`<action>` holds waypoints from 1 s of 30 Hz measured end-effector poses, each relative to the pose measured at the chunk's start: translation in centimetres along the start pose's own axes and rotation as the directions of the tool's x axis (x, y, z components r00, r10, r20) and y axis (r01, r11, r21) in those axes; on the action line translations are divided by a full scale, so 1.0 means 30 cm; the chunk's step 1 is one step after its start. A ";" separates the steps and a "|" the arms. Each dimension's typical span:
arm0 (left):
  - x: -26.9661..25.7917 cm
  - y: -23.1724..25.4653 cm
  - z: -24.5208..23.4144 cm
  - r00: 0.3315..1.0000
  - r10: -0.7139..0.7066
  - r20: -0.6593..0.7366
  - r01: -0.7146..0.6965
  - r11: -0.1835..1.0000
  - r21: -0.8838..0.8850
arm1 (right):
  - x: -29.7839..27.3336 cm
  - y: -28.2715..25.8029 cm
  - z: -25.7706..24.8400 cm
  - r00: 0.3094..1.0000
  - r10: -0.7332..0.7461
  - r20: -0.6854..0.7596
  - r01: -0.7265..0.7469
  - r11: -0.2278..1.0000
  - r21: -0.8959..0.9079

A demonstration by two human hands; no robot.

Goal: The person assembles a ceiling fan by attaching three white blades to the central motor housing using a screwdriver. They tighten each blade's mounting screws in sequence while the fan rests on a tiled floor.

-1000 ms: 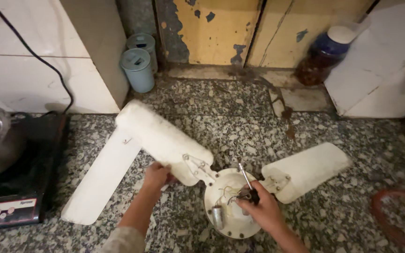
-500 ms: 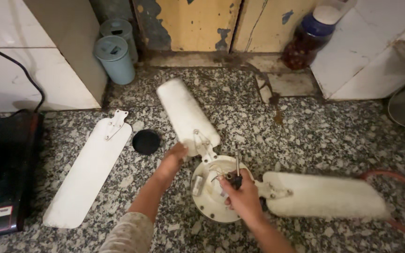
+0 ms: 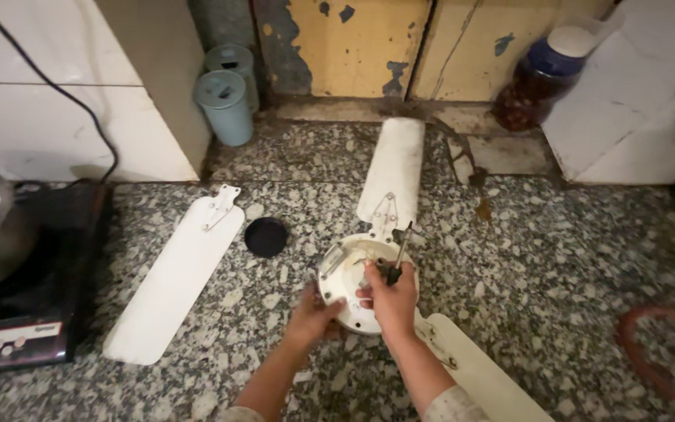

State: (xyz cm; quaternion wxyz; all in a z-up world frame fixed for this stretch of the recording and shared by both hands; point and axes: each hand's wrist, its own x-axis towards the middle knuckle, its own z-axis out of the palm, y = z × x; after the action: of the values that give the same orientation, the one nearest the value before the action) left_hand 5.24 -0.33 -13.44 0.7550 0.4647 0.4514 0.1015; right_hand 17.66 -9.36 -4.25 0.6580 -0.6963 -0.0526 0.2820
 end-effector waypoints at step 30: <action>0.263 0.362 0.322 0.875 0.443 0.197 -0.483 0.832 0.274 | 0.151 0.018 -0.147 0.974 0.145 0.174 -0.172 0.973 0.151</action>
State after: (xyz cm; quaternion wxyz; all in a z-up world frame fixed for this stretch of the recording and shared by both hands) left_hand 20.13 4.23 -7.91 0.6505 0.6800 0.2873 0.1786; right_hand 23.34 -11.32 -6.33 0.6821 -0.6163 -0.0262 0.3927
